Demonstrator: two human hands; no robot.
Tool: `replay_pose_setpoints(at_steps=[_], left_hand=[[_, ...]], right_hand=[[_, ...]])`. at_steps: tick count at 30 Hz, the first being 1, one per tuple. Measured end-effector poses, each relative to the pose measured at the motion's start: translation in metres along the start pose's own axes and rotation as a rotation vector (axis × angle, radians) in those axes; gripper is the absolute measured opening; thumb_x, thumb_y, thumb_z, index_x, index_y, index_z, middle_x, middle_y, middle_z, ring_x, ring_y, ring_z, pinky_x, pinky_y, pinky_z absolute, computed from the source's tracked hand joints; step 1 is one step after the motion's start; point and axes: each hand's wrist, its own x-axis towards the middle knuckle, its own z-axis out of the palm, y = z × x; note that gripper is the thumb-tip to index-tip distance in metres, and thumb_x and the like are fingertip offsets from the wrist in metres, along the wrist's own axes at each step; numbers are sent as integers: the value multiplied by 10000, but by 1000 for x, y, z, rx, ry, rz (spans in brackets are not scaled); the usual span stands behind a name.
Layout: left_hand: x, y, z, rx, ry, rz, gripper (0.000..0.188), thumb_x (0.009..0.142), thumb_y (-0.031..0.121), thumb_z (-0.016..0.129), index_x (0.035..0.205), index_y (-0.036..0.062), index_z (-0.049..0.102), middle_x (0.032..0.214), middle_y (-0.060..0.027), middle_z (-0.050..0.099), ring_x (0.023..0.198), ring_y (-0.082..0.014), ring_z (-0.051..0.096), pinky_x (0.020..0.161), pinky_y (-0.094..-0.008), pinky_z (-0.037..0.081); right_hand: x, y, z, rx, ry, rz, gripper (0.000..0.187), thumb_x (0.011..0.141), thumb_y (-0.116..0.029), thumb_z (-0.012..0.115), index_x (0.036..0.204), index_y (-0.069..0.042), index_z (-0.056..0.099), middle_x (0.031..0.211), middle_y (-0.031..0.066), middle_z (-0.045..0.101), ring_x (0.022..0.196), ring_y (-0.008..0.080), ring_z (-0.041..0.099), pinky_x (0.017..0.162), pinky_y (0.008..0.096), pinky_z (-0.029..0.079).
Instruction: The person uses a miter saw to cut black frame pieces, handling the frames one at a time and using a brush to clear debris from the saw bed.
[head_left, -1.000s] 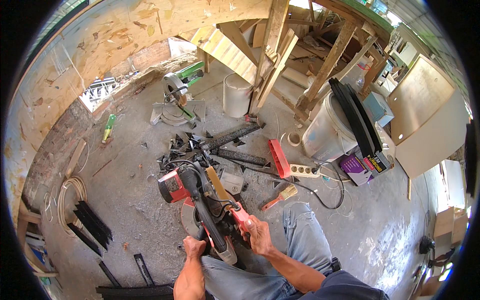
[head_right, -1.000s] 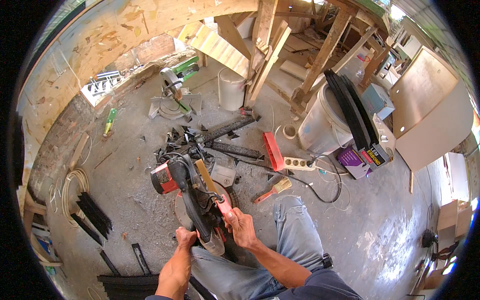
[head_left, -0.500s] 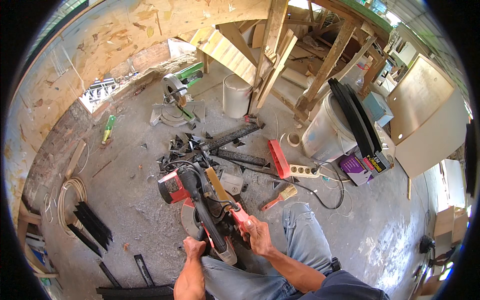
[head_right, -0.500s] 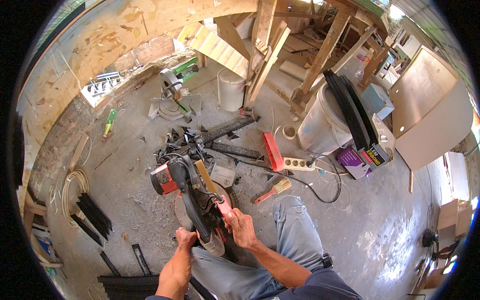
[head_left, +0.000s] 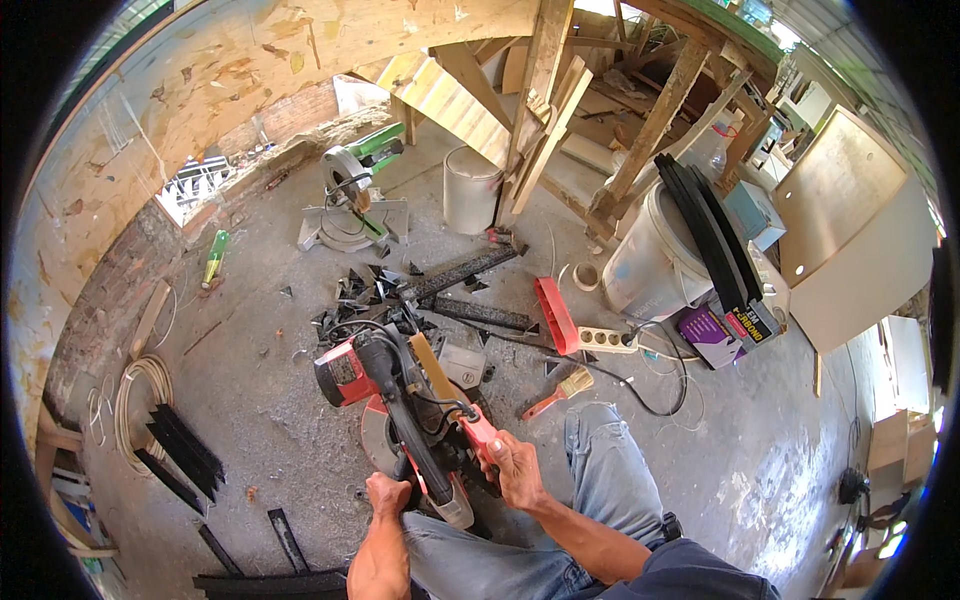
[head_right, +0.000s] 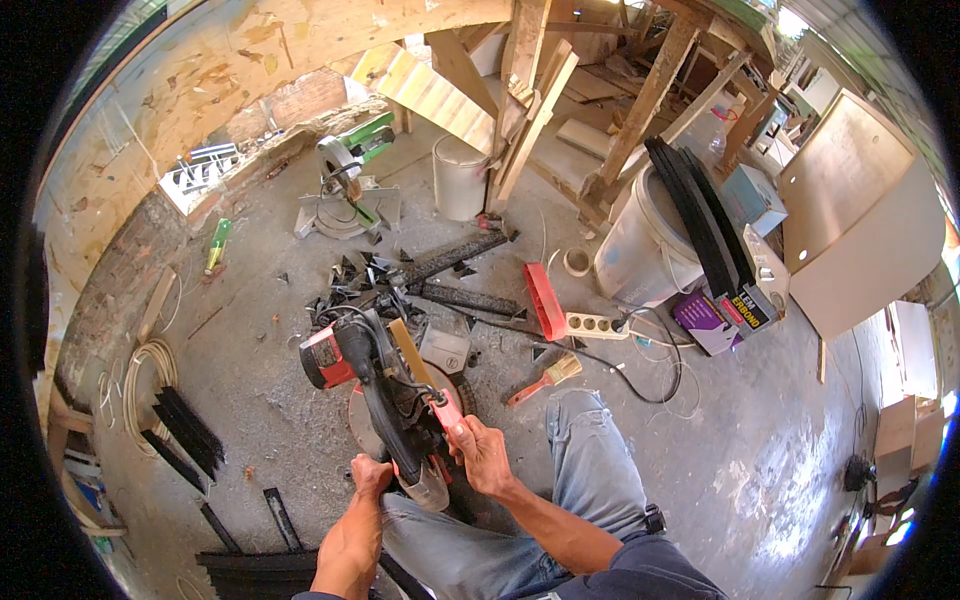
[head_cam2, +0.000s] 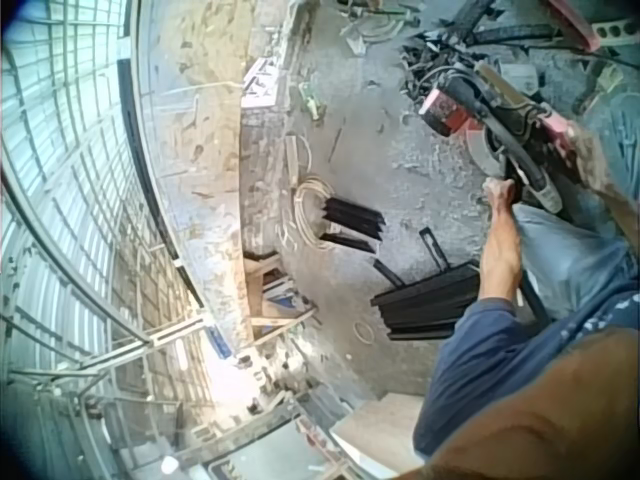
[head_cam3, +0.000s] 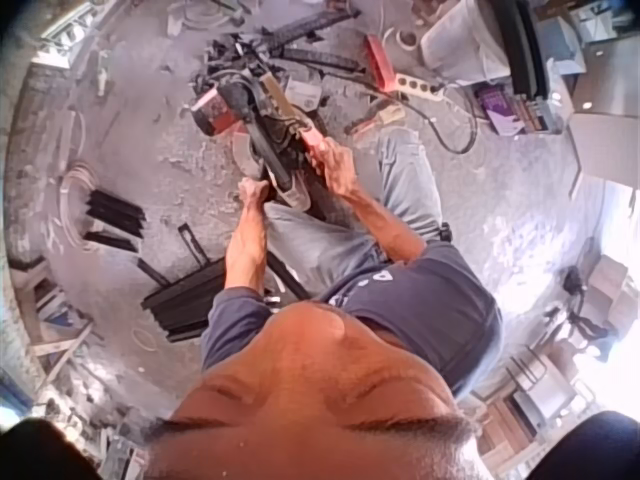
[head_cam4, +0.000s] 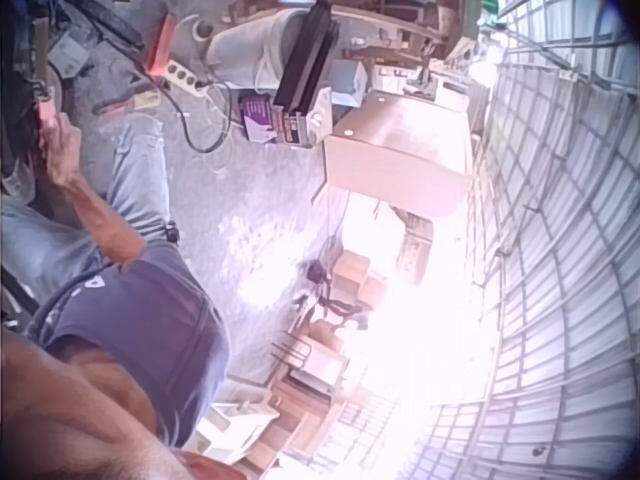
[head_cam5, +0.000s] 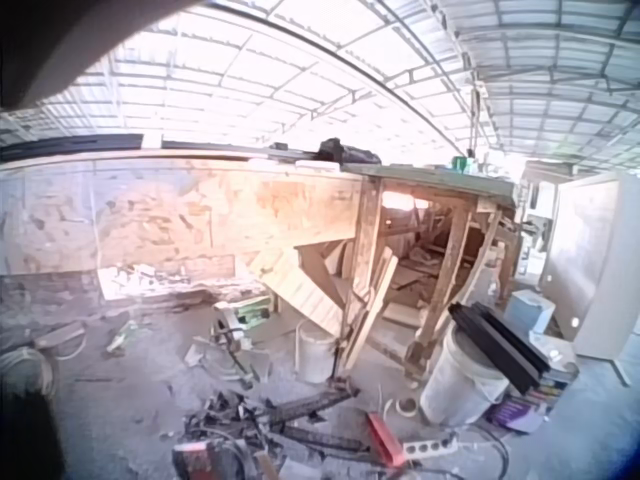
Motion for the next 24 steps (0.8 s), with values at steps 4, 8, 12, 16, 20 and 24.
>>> replay_pose_setpoints(at_steps=[4,8,12,16,20,24], left_hand=[[2,-2,1,0,-7,-6,577,625,325,796,878,-171,644,934,-359,636,936,-436,657,808,-443,532],[3,-3,1,-17,-16,-6,588,627,332,801,879,-174,641,937,-358,636,942,-438,654,808,-444,531],[0,1,-1,-16,-12,-13,547,631,294,780,872,-177,639,936,-359,635,944,-444,650,813,-448,530],[-2,3,-2,-4,3,-10,481,629,232,736,867,-175,639,928,-362,633,935,-447,652,815,-448,532],[1,1,-1,8,-7,-10,478,628,232,732,870,-170,643,925,-360,635,937,-444,654,818,-446,532],[1,1,0,2,-7,-6,499,626,246,743,877,-172,642,937,-360,635,943,-443,652,821,-444,532]], right_hand=[[0,-1,0,23,-11,12,539,980,-525,442,883,-12,578,699,19,555,606,78,514,537,240,439],[0,-2,1,7,-5,-6,506,1008,-468,422,866,-2,561,676,29,550,589,88,520,545,254,452],[0,-4,1,7,-7,-2,513,1006,-477,421,860,-4,557,673,31,547,587,89,518,545,255,452],[0,-5,0,-18,-4,6,528,999,-498,422,848,-8,550,672,32,547,585,90,517,544,258,450],[0,-3,0,-15,-6,7,529,995,-504,429,847,-11,551,673,30,547,588,88,515,543,255,449],[0,-3,1,7,-1,11,524,994,-502,434,852,-13,555,674,26,548,589,85,515,543,252,449]])
